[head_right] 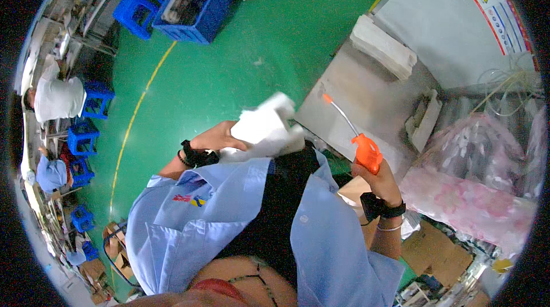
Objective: Organizing and preparing plastic packaging materials using an air gun.
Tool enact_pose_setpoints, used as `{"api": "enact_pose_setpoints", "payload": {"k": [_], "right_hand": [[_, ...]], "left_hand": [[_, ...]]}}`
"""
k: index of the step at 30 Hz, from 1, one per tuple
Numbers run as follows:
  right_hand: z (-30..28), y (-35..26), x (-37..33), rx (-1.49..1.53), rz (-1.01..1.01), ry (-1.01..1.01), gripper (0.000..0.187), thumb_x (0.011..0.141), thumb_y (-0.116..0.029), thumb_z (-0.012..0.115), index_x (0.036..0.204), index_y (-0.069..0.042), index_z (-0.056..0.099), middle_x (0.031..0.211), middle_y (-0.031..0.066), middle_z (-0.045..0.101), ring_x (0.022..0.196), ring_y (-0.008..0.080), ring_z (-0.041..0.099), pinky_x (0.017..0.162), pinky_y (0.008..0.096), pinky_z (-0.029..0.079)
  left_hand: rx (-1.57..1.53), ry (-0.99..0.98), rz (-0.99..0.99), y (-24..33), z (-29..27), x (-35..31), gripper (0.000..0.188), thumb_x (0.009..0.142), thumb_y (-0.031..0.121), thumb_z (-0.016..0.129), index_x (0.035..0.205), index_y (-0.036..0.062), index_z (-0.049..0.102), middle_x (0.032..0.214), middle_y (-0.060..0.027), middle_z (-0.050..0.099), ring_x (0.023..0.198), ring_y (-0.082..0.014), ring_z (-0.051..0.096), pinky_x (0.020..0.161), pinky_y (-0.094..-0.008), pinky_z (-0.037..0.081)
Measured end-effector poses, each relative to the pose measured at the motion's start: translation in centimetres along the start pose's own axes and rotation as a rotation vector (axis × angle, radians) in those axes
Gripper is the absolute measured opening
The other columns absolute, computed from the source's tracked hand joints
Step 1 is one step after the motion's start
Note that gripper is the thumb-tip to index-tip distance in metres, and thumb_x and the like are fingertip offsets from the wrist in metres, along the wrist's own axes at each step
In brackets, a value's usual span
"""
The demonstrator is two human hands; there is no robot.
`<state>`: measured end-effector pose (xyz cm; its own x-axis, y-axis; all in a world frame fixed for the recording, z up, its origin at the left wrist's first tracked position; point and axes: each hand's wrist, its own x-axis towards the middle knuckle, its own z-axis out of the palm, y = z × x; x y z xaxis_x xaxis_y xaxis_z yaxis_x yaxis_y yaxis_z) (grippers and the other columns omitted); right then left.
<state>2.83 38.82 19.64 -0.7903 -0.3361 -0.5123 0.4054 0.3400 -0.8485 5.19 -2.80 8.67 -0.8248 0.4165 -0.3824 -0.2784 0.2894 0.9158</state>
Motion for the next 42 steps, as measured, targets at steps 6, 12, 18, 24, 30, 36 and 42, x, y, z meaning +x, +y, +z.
{"api": "enact_pose_setpoints", "payload": {"k": [6,12,18,24,30,36,42], "right_hand": [[0.7,0.3,-0.4,-0.034,0.053,0.015,0.014,0.084,-0.011,0.067,0.089,-0.003,0.056,0.080,0.0028,0.059,0.078,0.0132,0.057,0.074,0.0279,0.045],[2.6,1.1,-0.8,-0.140,0.059,-0.067,0.018,0.085,-0.016,0.067,0.094,-0.002,0.059,0.083,0.0033,0.061,0.079,0.0126,0.057,0.074,0.0275,0.046],[4.0,0.6,-0.9,-0.203,-0.102,-0.366,0.028,0.087,-0.020,0.064,0.109,-0.002,0.063,0.087,0.0037,0.066,0.076,0.0120,0.059,0.071,0.0297,0.046],[2.5,-0.5,-0.5,-0.382,0.033,-0.400,0.031,0.083,-0.027,0.068,0.095,0.001,0.064,0.068,0.0093,0.063,0.061,0.0179,0.059,0.059,0.0325,0.045],[4.3,-2.0,1.0,-0.750,0.090,-0.335,0.037,0.082,-0.035,0.069,0.085,0.001,0.063,0.064,0.0085,0.060,0.058,0.0167,0.055,0.056,0.0319,0.043],[4.3,-2.8,1.3,-0.716,0.135,-0.316,0.038,0.083,-0.036,0.068,0.082,0.001,0.063,0.065,0.0069,0.063,0.059,0.0151,0.058,0.058,0.0300,0.045],[4.4,-2.7,2.5,-0.712,0.192,-0.307,0.034,0.084,-0.033,0.067,0.081,0.000,0.061,0.065,0.0050,0.060,0.059,0.0143,0.055,0.058,0.0307,0.044]], "left_hand": [[0.288,-0.190,-0.109,3.1,-0.8,-1.3,0.088,0.077,0.052,0.070,0.129,-0.0125,0.037,0.106,-0.0289,0.061,0.101,-0.0348,0.061,0.086,-0.0367,0.048],[0.002,0.039,-0.176,-1.0,0.9,-3.2,0.089,0.082,0.055,0.064,0.135,-0.0088,0.032,0.120,-0.0244,0.056,0.113,-0.0292,0.055,0.090,-0.0358,0.046],[0.076,0.258,-0.187,-5.9,3.4,-1.2,0.082,0.075,0.067,0.062,0.103,-0.0101,0.063,0.089,-0.0218,0.067,0.082,-0.0292,0.067,0.072,-0.0387,0.052],[-0.362,0.274,-0.346,-9.4,2.8,0.1,0.066,0.088,0.055,0.055,0.109,-0.0069,0.062,0.094,-0.0133,0.067,0.083,-0.0166,0.062,0.071,-0.0330,0.050],[-0.652,0.314,-0.356,-16.7,6.0,3.1,0.091,0.086,0.075,0.030,0.111,-0.0062,0.062,0.096,-0.0159,0.064,0.083,-0.0191,0.060,0.069,-0.0368,0.049],[-0.704,0.308,-0.164,-12.2,5.6,4.0,0.074,0.096,0.060,0.026,0.138,-0.0001,0.039,0.133,-0.0119,0.049,0.112,-0.0186,0.053,0.094,-0.0329,0.044],[-0.746,0.218,-0.272,-12.4,5.4,4.3,0.077,0.094,0.063,0.026,0.127,-0.0014,0.052,0.119,-0.0099,0.060,0.105,-0.0200,0.057,0.092,-0.0361,0.046]]}}
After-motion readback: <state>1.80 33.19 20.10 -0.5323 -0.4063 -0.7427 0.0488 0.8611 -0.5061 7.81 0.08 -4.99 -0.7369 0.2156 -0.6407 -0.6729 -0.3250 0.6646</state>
